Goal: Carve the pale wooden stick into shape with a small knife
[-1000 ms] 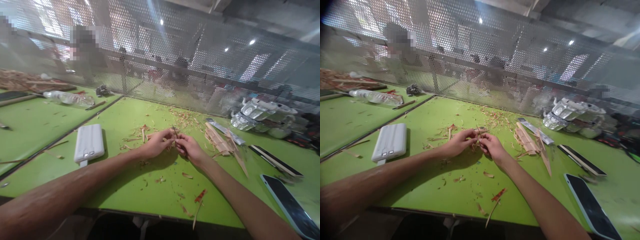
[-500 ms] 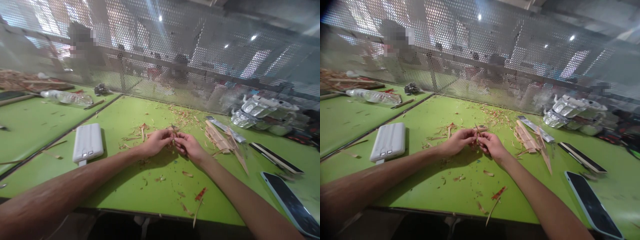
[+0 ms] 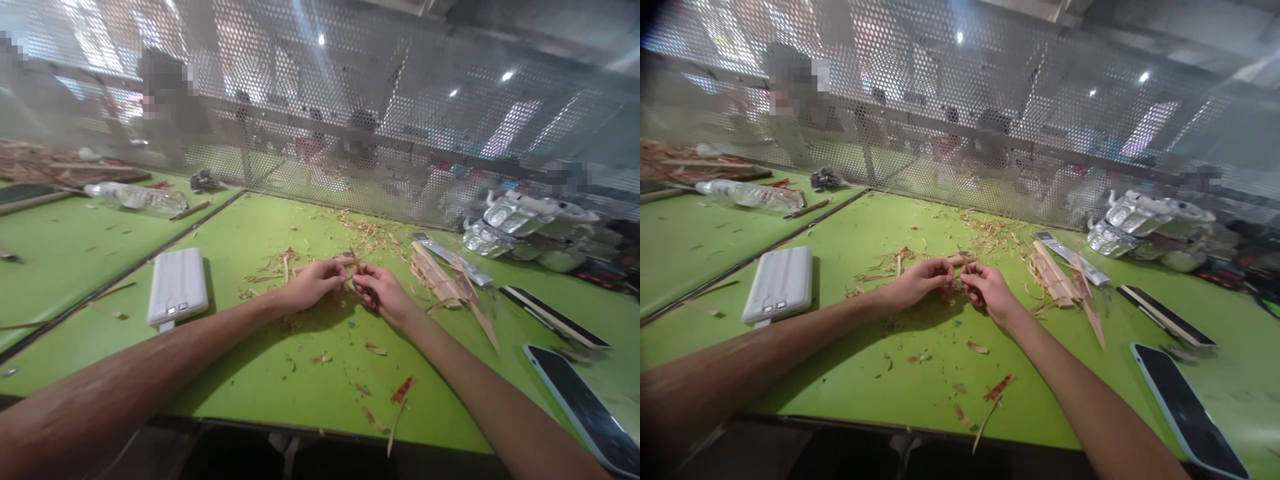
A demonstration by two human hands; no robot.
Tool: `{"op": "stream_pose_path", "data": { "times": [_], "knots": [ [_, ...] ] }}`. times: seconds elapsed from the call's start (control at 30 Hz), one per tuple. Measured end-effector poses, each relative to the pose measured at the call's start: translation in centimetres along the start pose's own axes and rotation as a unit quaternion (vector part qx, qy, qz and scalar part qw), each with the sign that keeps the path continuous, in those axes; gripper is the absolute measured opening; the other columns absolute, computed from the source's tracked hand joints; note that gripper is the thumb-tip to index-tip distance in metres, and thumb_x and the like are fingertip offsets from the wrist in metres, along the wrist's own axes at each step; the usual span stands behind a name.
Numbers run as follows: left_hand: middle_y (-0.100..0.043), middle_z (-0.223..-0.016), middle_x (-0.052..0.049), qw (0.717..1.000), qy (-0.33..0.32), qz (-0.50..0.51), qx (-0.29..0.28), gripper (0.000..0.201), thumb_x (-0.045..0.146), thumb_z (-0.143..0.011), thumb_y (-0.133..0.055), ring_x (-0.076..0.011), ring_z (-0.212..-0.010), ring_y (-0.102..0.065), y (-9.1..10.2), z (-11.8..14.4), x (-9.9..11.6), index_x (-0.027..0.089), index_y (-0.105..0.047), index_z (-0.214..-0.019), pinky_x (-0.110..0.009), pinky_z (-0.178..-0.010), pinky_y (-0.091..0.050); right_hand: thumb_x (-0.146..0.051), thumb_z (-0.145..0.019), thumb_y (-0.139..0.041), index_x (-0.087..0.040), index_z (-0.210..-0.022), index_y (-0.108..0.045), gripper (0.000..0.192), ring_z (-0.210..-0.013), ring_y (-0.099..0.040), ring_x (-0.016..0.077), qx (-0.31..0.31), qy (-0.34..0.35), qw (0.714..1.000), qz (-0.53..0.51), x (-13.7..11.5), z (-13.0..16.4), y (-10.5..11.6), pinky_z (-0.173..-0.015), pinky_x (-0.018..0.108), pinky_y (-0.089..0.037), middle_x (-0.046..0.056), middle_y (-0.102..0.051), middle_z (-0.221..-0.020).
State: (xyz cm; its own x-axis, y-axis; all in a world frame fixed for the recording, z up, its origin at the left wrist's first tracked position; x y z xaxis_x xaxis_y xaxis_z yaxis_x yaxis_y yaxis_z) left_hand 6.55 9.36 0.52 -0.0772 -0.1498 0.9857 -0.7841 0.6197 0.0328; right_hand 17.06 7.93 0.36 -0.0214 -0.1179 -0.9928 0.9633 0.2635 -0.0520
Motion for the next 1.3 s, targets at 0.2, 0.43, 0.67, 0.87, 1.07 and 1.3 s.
{"op": "stream_pose_path", "data": {
  "times": [0.2, 0.43, 0.67, 0.87, 1.07, 1.3],
  "knots": [
    [-0.065, -0.076, 0.0, 1.0, 0.0, -0.009, 0.009, 0.016, 0.03, -0.093, -0.065, -0.0121, -0.067, -0.063, 0.5, 0.0, 0.1, 0.014, -0.061, -0.093, -0.03, -0.069, -0.054, -0.033, -0.077, -0.077, -0.021, -0.087, -0.059, 0.024, -0.043, -0.038, 0.0053, 0.009, 0.01, 0.999, 0.04, -0.3, 0.0, 0.3, -0.04, 0.019, -0.024, -0.009, -0.047, -0.057],
    [-0.065, -0.076, -0.001, 1.0, -0.01, -0.014, 0.009, 0.011, 0.025, -0.092, -0.063, -0.0126, -0.067, -0.064, 0.6, 0.1, 0.4, 0.014, -0.063, -0.093, -0.031, -0.071, -0.054, -0.031, -0.079, -0.077, -0.021, -0.085, -0.061, 0.021, -0.044, -0.037, 0.0056, -0.004, 0.012, 0.998, 0.059, -0.3, 0.1, 0.2, -0.04, 0.02, -0.023, -0.008, -0.047, -0.056],
    [-0.067, -0.084, -0.002, 0.995, -0.018, -0.097, 0.001, 0.015, 0.03, -0.092, -0.061, -0.0136, -0.073, -0.064, 0.4, 0.4, 0.9, 0.015, -0.064, -0.094, -0.03, -0.071, -0.052, -0.028, -0.076, -0.076, -0.021, -0.079, -0.059, 0.019, -0.041, -0.033, 0.0054, -0.008, 0.009, 0.998, 0.06, -0.3, 0.1, -0.2, -0.04, 0.021, -0.02, -0.009, -0.044, -0.052],
    [-0.069, -0.093, -0.004, 0.986, -0.068, -0.149, 0.026, 0.007, 0.023, -0.088, -0.06, -0.0154, -0.085, -0.064, -0.3, 0.8, 2.9, 0.017, -0.063, -0.088, -0.027, -0.072, -0.054, -0.032, -0.077, -0.078, -0.021, -0.077, -0.059, 0.022, -0.042, -0.034, 0.0055, -0.02, 0.025, 0.996, 0.081, -0.7, 0.1, -0.5, -0.041, 0.02, -0.02, -0.008, -0.045, -0.052],
    [-0.067, -0.091, -0.004, 0.99, -0.068, -0.122, 0.032, 0.005, 0.021, -0.085, -0.063, -0.0154, -0.085, -0.063, -0.1, 0.7, 2.8, 0.016, -0.062, -0.085, -0.028, -0.073, -0.054, -0.031, -0.078, -0.077, -0.021, -0.076, -0.061, 0.019, -0.045, -0.034, 0.0062, -0.043, 0.049, 0.991, 0.115, -1.4, 0.1, -1.0, -0.043, 0.02, -0.022, -0.008, -0.044, -0.054],
    [-0.069, -0.099, -0.008, 0.992, -0.047, -0.112, -0.027, 0.012, 0.028, -0.091, -0.062, -0.0175, -0.088, -0.066, -0.7, 1.1, 3.2, 0.016, -0.064, -0.089, -0.033, -0.079, -0.054, -0.025, -0.081, -0.071, -0.019, -0.085, -0.067, 0.008, -0.05, -0.039, 0.0071, -0.071, 0.042, 0.987, 0.141, -1.7, 0.7, -1.2, -0.047, 0.021, -0.026, -0.005, -0.052, -0.063]
  ]
}}
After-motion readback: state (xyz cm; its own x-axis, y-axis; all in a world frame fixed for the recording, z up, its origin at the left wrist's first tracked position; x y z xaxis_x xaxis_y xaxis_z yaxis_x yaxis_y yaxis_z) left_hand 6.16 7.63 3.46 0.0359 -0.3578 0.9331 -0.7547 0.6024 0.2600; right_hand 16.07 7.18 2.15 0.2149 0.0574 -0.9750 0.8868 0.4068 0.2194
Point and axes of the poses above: each hand's wrist, its own z-axis away from the middle knuckle, its own y-axis out of the back of the hand, x = y × z, the point moved 10 cm from there along -z, towards the middle knuckle
